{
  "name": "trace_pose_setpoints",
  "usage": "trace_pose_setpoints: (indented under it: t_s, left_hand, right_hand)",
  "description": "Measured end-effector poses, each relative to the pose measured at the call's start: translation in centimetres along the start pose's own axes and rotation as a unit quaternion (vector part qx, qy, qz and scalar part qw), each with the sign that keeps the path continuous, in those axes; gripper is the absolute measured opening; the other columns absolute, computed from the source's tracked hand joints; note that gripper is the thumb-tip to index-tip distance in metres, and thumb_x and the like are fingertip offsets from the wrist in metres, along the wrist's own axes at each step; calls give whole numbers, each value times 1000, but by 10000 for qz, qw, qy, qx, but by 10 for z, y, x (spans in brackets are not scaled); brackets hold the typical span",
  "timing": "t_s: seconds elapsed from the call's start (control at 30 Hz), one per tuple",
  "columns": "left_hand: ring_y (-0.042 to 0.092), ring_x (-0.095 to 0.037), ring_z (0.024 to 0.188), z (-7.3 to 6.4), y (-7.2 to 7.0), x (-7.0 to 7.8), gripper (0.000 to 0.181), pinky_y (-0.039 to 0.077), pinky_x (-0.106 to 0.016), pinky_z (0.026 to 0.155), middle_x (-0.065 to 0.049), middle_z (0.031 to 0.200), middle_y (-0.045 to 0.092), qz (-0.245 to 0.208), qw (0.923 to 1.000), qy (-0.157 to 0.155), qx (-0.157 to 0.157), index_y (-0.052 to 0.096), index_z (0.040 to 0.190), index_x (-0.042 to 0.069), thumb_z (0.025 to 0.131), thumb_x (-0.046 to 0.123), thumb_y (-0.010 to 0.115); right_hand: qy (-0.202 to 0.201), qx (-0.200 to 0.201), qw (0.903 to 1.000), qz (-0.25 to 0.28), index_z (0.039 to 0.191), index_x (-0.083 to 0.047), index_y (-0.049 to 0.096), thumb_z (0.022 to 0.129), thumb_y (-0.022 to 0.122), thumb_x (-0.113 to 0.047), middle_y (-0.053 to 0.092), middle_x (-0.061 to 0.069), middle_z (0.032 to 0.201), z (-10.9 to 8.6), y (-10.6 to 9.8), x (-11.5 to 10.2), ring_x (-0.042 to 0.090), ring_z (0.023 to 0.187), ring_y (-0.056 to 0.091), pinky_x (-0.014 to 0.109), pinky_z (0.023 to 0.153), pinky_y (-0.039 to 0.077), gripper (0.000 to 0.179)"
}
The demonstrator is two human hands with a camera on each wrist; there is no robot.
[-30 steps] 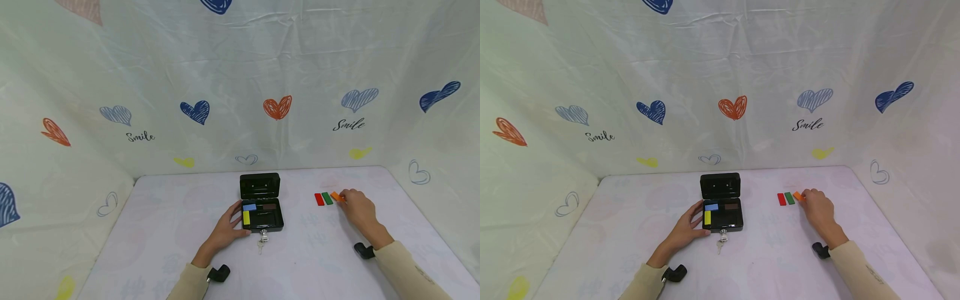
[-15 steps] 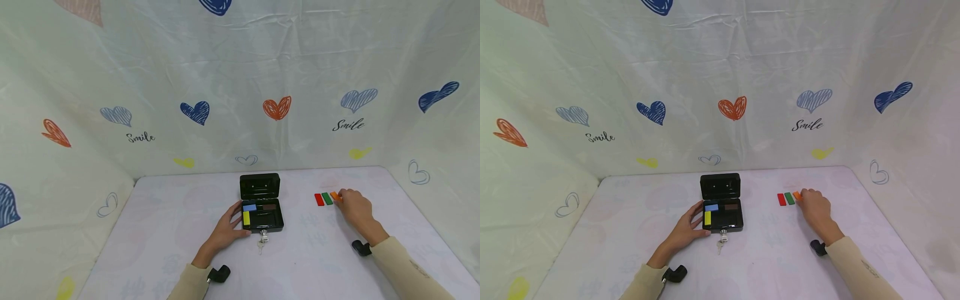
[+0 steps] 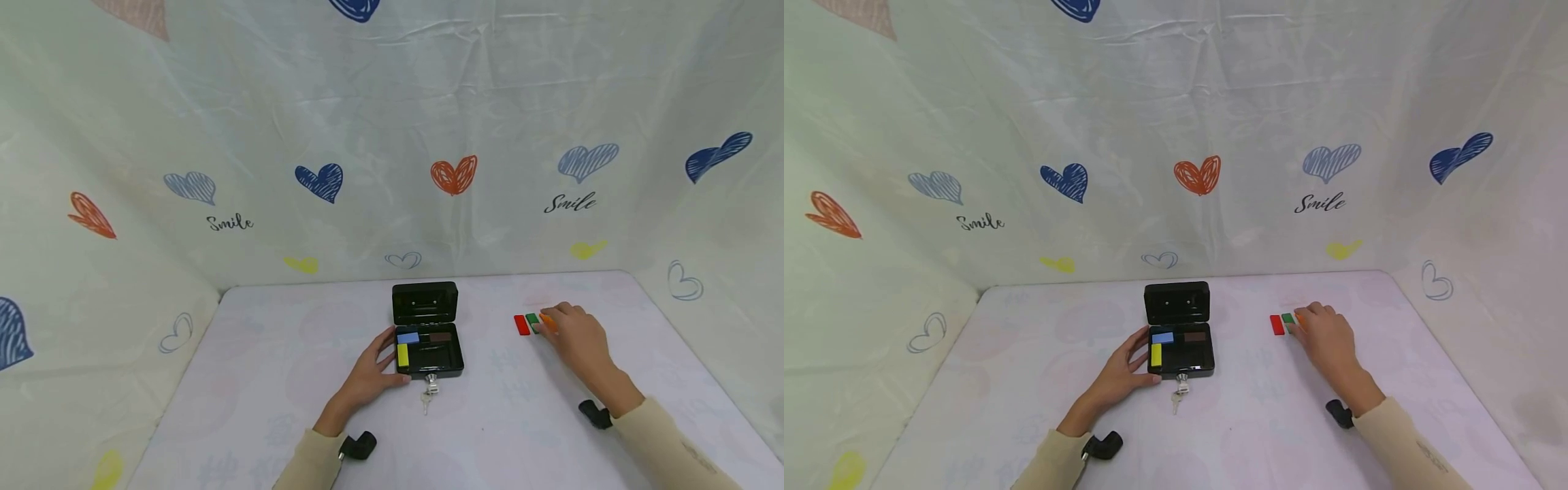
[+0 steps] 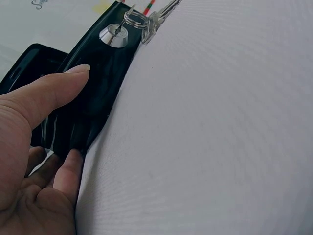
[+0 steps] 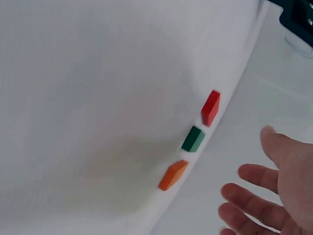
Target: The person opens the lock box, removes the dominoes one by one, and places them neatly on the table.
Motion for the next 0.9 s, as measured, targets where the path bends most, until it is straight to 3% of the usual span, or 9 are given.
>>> trace_pose_setpoints:
  t_s: [0.13, 0.4, 0.9]
  left_hand:
    - [38, -25, 130, 1, -1, 0, 101, 43, -27, 97, -2, 149, 27, 3, 10000, -32, -12, 24, 146, 25, 67, 13, 84]
    - [38, -22, 129, 0, -1, 0, 102, 43, -25, 97, 1, 148, 27, 2, 9999, -105, -8, 24, 146, 26, 66, 13, 84]
    - [38, -23, 130, 1, -1, -2, 102, 43, -26, 97, 1, 149, 27, -2, 10000, -96, -11, 24, 146, 27, 66, 15, 85]
  right_hand:
    - [-581, 354, 9976, 97, 94, -1, 70, 66, 82, -22, 63, 13, 86, -1, -6, -13, 31, 73, 58, 41, 54, 51, 37]
    - [-1110, 439, 9916, 505, 98, -5, 72, 64, 83, -24, 64, 7, 94, -3, -6, -38, 28, 84, 58, 42, 68, 49, 41]
    - [-2217, -11, 9717, 811, 111, -14, 69, 71, 80, -27, 63, 2, 108, 7, 10, -91, 21, 100, 56, 39, 84, 51, 44]
Point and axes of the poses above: each hand's wrist, its own z-axis towards the middle knuckle, its own y-axis out of the palm, x = y × z, the point moved 1 cm from there along z, towards the middle knuckle
